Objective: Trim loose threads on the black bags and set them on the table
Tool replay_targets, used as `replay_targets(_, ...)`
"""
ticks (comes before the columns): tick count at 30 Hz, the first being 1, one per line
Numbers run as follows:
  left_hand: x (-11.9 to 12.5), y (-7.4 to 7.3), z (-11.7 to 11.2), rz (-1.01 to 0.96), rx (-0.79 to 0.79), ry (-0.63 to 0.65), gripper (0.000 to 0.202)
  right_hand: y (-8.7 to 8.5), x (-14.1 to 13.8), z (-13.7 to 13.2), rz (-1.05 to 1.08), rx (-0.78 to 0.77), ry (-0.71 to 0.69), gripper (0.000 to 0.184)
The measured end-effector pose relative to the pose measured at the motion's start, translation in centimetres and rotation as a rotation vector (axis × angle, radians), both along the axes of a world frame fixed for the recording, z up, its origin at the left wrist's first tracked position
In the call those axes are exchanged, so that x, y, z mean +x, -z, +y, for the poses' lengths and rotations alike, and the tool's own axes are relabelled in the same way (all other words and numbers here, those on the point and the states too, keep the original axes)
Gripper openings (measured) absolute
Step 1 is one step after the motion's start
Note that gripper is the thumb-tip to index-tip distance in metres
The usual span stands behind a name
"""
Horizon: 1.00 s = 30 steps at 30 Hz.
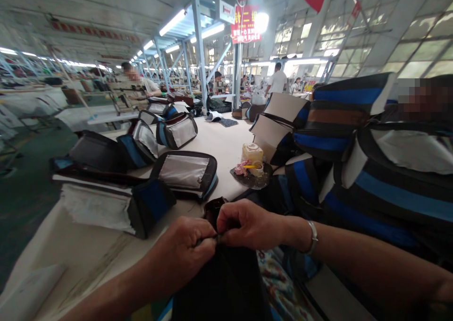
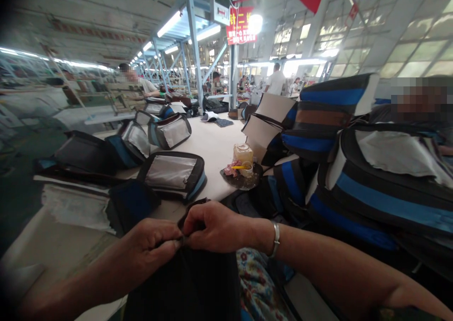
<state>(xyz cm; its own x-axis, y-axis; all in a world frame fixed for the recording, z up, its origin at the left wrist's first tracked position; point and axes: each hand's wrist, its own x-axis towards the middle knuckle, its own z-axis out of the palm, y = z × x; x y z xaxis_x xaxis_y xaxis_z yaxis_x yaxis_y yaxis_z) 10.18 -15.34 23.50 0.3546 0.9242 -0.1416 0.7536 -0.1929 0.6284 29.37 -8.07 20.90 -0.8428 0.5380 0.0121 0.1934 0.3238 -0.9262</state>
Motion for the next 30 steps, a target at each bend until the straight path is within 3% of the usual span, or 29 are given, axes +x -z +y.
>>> replay_targets(3, -0.2, 0.0, 0.1, -0.035, -0.014, 0.010, 0.026, 0.5, 0.1, -0.5, 0.134, 0.241, 0.043, 0.010)
replay_targets(6, -0.8, -0.2, 0.1, -0.135, -0.130, 0.000, 0.025, 0.7, 0.8, -0.9, 0.231, 0.584, -0.040, 0.009)
replay_targets(11, -1.3, 0.2, 0.4, -0.332, -0.368, -0.058, 0.045, 1.0, 2.4, -1.0, 0.133, 1.074, -0.242, 0.012)
replay_targets(14, -1.0, 0.7, 0.6, -0.334, -0.464, 0.006, 0.043, 1.5, 2.8, -1.5, 0.034, 1.204, -0.225, 0.018)
replay_targets(17, -0.5, 0.5, 0.3, -0.292, -0.392, 0.009, 0.036, 1.4, 3.1, -1.8, 0.159, 1.031, -0.194, 0.016)
replay_targets(20, -0.2, -0.3, -0.3, -0.232, -0.222, 0.043, 0.032, 0.3, 3.4, -1.5, 0.306, 0.528, -0.050, 0.019)
replay_targets(22, -0.1, -0.7, -0.6, -0.211, -0.140, 0.073, 0.033, -0.8, 3.4, -0.8, 0.260, 0.264, -0.003, 0.023)
replay_targets(24, -0.1, -0.8, -0.7, -0.191, -0.099, 0.092, 0.035, -1.8, 3.2, -0.1, 0.177, 0.222, -0.099, 0.023)
replay_targets(27, -0.2, -0.5, -0.6, -0.172, -0.064, 0.113, 0.039, -2.4, 2.5, 0.5, 0.142, 0.314, -0.278, 0.015)
replay_targets(30, -0.5, 0.0, -0.4, -0.186, -0.048, 0.121, 0.040, -1.8, 2.0, 0.3, 0.205, 0.396, -0.288, 0.013)
